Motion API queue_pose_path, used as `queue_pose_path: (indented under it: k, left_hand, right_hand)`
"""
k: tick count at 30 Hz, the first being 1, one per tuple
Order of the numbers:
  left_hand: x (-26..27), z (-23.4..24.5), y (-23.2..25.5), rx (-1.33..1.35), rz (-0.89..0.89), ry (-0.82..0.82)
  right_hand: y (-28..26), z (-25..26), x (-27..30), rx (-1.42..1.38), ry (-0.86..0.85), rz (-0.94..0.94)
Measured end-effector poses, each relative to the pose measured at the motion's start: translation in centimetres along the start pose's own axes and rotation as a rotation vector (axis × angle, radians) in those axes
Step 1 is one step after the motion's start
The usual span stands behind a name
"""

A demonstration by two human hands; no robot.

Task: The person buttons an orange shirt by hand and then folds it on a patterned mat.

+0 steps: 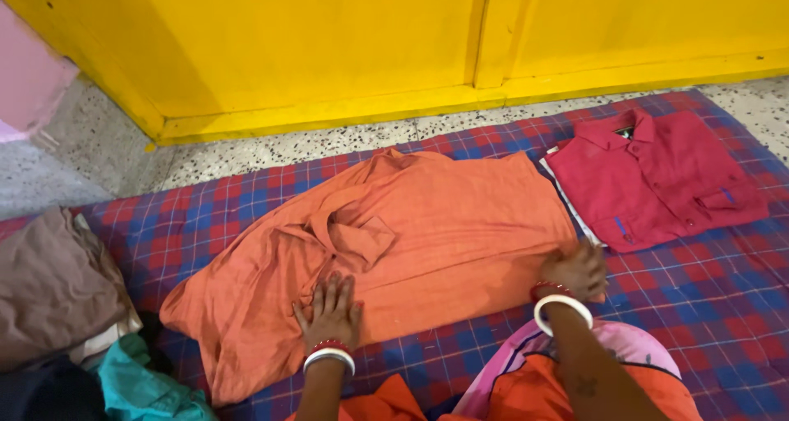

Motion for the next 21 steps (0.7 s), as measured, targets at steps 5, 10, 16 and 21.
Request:
queue_pose_path:
  k: [5, 10, 16, 21]
  left_hand:
    - [0.1, -0.1, 4.6, 0.035, -0.065, 0.003]
    - [2.0, 1.2, 6.3, 0.092, -0.045, -0.102]
    - [1.8, 1.9, 6.5, 0.104, -0.055, -0.128]
    - [0.9, 0.8, 5.1, 0.035, -0.146, -0.031]
  right_hand:
    - [-0.1, 1.8, -2.7, -0.132, -0.202, -0.200]
    - [2.5, 1.9, -5.7, -0.393, 0.001, -0.195]
    - [-8.7, 3.2, 3.3, -0.275, 0.127, 0.800]
    - [-14.1, -0.6, 19.3, -0.280, -0.522, 1.351]
Point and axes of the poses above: each hand's wrist, its own x-axis away from the middle knuckle, its own z-axis out of the back of the hand, y = z × x, the point moved 7 cm from there along -x, towards the middle knuckle, and after that the axes turned 6 degrees about -x, right-handed, at the moved point
